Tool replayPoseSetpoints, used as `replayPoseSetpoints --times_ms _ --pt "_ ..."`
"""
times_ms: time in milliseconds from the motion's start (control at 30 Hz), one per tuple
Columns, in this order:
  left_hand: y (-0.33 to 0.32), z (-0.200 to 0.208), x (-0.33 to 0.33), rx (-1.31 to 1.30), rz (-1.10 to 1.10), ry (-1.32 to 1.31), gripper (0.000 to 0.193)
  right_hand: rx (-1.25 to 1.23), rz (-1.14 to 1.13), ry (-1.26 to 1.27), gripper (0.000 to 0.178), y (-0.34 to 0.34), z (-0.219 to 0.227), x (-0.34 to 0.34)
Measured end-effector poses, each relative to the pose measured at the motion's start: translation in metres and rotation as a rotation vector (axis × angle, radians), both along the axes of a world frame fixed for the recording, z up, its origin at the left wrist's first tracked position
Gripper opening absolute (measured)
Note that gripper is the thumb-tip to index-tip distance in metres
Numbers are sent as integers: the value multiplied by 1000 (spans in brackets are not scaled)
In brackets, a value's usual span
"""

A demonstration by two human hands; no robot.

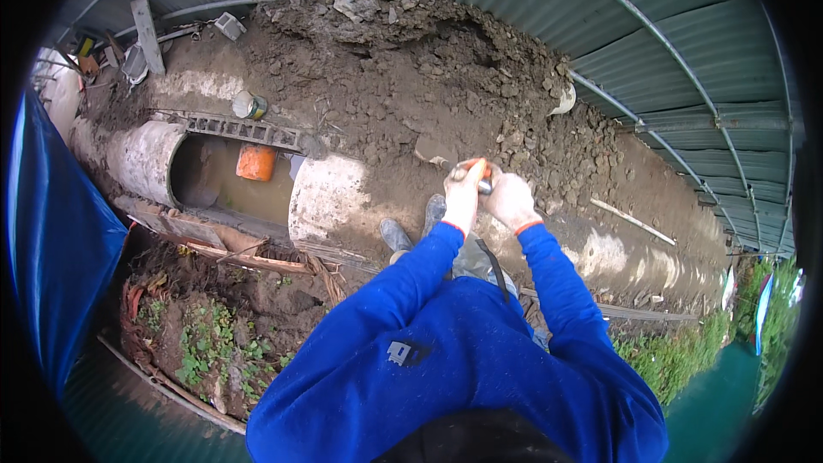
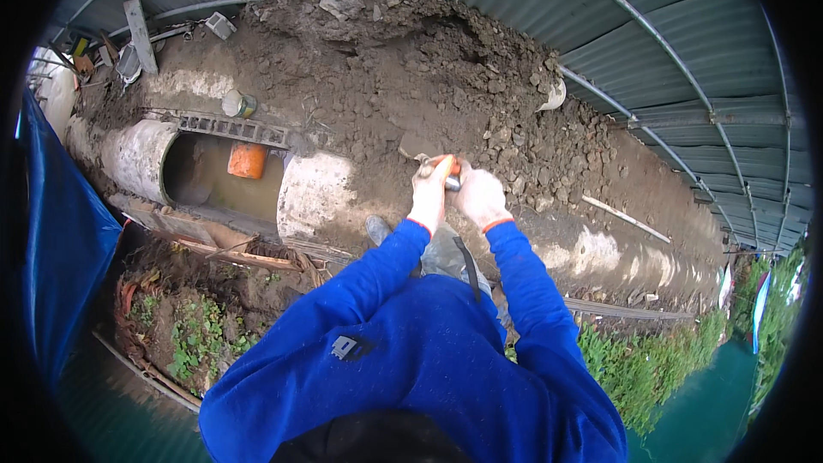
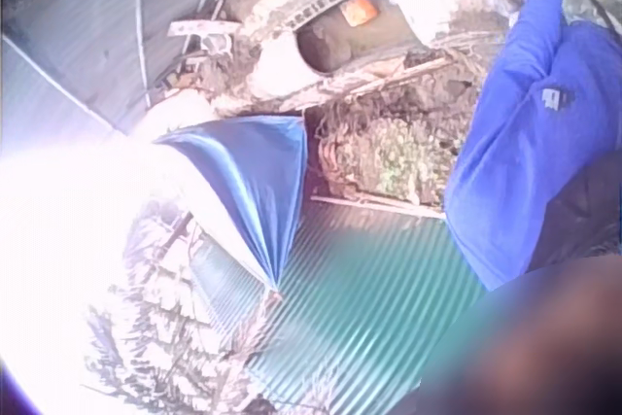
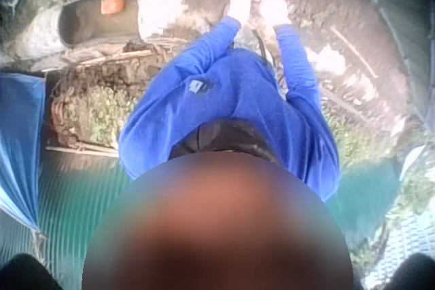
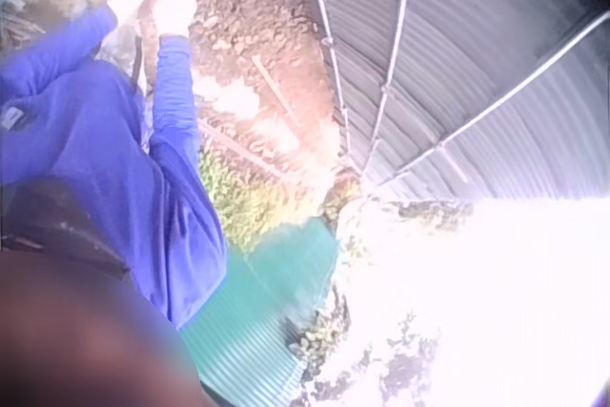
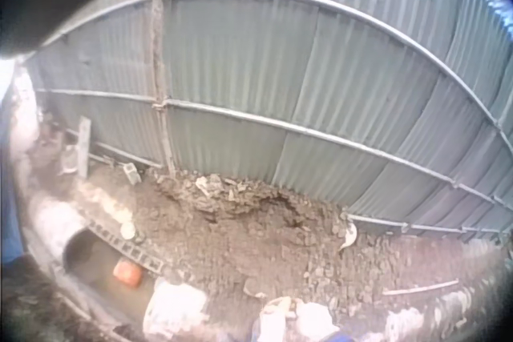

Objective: The person uses a shovel to dig and move soil from a pile into a narrow trench beside a concrete drainage channel. The person repeatedly scoops soil and deposits it into the trench, then briefly uses a bucket to scoop water from the channel.

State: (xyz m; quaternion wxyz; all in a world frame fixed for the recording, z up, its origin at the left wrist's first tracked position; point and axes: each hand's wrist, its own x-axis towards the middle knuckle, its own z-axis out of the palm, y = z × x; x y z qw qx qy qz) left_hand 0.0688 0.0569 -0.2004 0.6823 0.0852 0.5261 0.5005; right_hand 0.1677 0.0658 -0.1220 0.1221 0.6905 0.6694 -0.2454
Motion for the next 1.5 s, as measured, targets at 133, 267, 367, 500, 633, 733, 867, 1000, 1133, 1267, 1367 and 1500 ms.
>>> replayPoseSetpoints --times_ms 133,267,367,500,633,733,867,1000,1133,1267,1367,1500 --pt "22 12 -3 216 -43 -24 23 134 11 -111 44 18 12 -5" --pt "77 57 1 216 109 -247 21 359 132 -11 45 64 51 6" --pt "83 99 6 233 146 -156 22 361 164 -27 44 77 86 9" --pt "109 107 14 234 142 -62 30 311 165 4 44 108 93 18" --pt "187 56 3 244 66 130 36 180 117 25 43 194 31 6" --pt "235 20 -6 246 -11 219 38 191 127 60 42 240 -5 7" --pt "244 1 -12 239 51 129 38 172 109 50 46 250 -22 0" --pt "225 1 -12 224 159 47 32 117 139 17 42 234 -20 -9" --pt "215 -4 -18 222 214 -4 25 44 147 41 34 232 -24 -19" --pt "211 -12 -32 213 211 47 18 -75 214 38 33 238 -24 -31" --pt "215 -18 -46 228 171 66 13 -79 179 11 33 241 -20 -48" --pt "233 -29 -59 296 144 119 7 5 115 10 38 249 -18 -72"
